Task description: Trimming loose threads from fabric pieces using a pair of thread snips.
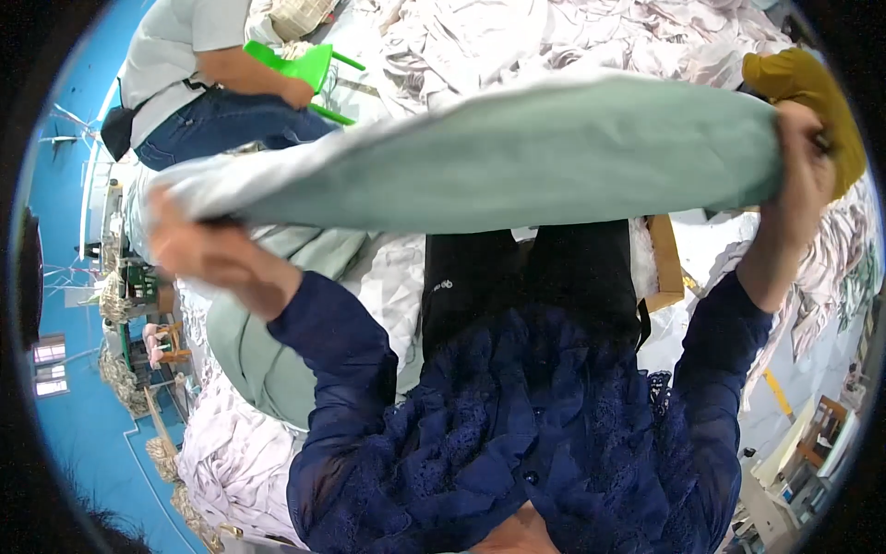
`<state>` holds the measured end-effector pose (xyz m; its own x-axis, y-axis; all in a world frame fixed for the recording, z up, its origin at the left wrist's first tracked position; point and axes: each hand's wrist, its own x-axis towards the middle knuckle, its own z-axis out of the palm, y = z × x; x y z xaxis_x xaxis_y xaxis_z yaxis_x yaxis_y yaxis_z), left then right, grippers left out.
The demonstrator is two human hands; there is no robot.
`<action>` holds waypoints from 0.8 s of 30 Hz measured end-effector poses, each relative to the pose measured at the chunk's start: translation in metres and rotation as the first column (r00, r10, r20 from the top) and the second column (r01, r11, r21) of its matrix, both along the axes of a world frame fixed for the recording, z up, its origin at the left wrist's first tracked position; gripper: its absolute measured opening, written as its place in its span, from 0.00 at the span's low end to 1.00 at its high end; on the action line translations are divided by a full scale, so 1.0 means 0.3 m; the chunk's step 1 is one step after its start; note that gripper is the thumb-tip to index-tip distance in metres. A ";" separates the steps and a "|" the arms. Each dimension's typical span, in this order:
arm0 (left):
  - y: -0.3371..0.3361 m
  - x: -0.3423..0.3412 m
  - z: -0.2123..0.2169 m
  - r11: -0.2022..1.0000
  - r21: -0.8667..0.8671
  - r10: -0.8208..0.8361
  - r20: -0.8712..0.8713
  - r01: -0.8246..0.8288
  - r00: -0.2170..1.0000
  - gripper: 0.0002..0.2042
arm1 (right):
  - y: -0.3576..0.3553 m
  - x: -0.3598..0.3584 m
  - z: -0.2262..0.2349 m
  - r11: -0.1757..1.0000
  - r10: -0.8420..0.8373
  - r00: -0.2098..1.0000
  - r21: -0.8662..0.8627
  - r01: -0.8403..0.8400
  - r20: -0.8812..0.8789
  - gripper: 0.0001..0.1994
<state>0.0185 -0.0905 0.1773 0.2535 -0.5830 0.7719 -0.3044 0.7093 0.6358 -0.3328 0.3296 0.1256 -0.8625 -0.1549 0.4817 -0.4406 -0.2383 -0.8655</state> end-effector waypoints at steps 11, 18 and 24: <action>0.023 -0.111 -0.872 0.346 0.807 -0.296 -0.391 0.479 0.871 0.12 | -0.194 -0.240 -0.837 0.717 -0.007 0.967 0.675 -0.173 0.255 0.08; 0.038 -0.166 -0.925 0.528 0.748 -0.640 0.039 0.402 0.767 0.16 | -0.261 -0.179 -0.933 0.719 -0.035 0.978 0.685 -0.117 0.204 0.09; -0.014 -0.249 -0.874 0.836 0.425 -0.549 0.648 0.347 0.528 0.21 | -0.315 -0.099 -0.895 0.636 -0.130 0.989 0.758 0.142 -0.076 0.14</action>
